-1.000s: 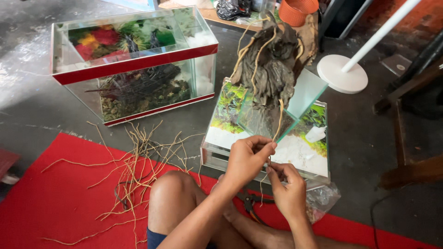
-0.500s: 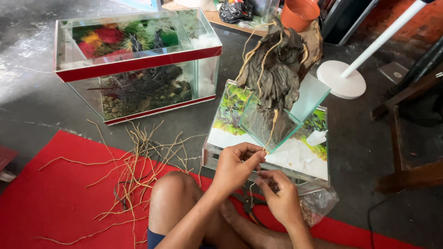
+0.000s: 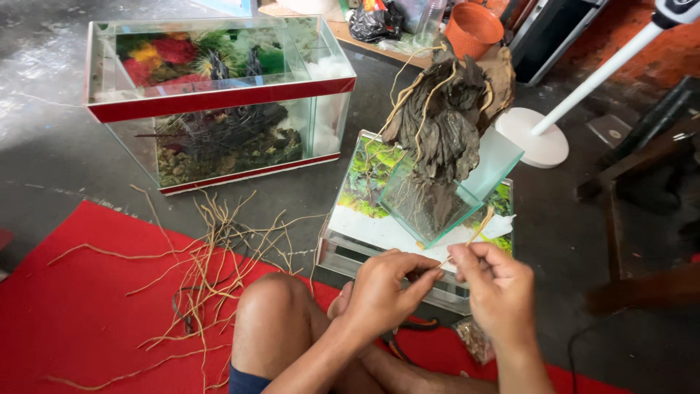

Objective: The person arranges thin, light-colored twigs onto a large piece of dark driftwood inside a glass terrarium. They use pliers to trim the twigs and a white bottle to apply adhesive to secure them in place.

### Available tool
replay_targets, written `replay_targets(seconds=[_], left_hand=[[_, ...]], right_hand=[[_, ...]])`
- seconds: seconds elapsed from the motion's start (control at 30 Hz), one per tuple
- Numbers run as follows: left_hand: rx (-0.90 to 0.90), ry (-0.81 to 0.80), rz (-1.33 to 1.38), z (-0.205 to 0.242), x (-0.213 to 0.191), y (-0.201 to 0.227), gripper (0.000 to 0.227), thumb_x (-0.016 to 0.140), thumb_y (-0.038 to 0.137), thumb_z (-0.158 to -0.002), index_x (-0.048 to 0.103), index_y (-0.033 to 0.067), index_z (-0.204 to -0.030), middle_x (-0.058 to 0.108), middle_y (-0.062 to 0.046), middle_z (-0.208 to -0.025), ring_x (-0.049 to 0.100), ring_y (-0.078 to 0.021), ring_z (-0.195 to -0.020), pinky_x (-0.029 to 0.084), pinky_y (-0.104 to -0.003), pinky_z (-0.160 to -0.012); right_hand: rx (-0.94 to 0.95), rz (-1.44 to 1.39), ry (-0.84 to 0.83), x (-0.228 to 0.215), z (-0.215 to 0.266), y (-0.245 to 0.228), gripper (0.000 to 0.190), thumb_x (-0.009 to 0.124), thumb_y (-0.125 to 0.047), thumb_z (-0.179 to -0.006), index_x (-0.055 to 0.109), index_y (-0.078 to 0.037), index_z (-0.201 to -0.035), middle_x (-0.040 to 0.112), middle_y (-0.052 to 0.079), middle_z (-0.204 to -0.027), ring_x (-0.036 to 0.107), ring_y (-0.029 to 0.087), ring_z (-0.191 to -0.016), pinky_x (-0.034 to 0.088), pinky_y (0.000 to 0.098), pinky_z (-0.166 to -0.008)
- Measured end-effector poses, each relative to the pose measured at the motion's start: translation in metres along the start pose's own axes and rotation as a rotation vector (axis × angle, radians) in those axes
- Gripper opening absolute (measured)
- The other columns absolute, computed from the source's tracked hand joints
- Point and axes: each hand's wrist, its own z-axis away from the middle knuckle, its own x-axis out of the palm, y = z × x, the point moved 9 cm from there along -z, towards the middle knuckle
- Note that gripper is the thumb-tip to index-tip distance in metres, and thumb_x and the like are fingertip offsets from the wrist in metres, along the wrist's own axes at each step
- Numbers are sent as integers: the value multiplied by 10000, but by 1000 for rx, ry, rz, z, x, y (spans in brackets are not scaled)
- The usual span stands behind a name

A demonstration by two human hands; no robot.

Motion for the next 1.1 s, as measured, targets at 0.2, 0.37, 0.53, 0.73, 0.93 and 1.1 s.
replay_targets(seconds=[0.2, 0.37, 0.53, 0.73, 0.93, 1.1], left_hand=[[-24, -37, 43, 22, 12, -29, 191, 733, 340, -972, 818, 182, -1039, 832, 0, -966, 752, -217, -866, 557, -359, -753], [-220, 34, 163, 23, 23, -62, 148, 806, 294, -906, 862, 196, -1002, 874, 43, -1007, 809, -96, -941, 607, -262, -784], [-368, 38, 237, 12, 21, -73, 157, 823, 290, -889, 885, 190, -993, 889, 59, -1001, 818, -28, -995, 612, -223, -831], [-507, 40, 396, 3, 24, -88, 208, 812, 278, -898, 890, 133, -1025, 898, 26, -950, 771, 6, -899, 604, -210, -781], [-572, 40, 574, -1, 36, -107, 217, 780, 218, -932, 858, 67, -1068, 879, -24, -869, 809, -56, -857, 629, -223, -763], [-612, -1, 560, -4, 29, -106, 217, 794, 219, -922, 876, 72, -1058, 843, -9, -818, 750, -46, -786, 625, -238, -741]], right_hand=[[-208, 54, 102, -32, -38, -85, 309, 661, -118, -1118, 669, -43, -818, 617, 41, -688, 773, 180, -1046, 548, 285, -935], [-186, 144, 107, -32, -98, -111, 84, 742, -104, -1048, 759, -29, -1013, 695, 46, -791, 546, 79, -626, 463, 240, -644], [-156, 14, 72, -21, -155, -117, 281, 775, -37, -997, 618, -56, -1228, 708, 122, -816, 598, 136, -547, 529, 257, -541], [-165, 272, -82, 9, -190, -136, 503, 752, -99, -958, 609, -92, -1441, 715, 62, -762, 596, 131, -570, 548, 306, -571], [-186, 392, -85, 21, -209, -137, 405, 793, -132, -920, 665, -107, -1303, 720, -10, -709, 597, 98, -534, 504, 294, -626], [-88, 303, -102, 27, -216, -124, 406, 798, -115, -921, 667, -93, -1306, 722, 37, -731, 627, 119, -574, 602, 286, -586]])
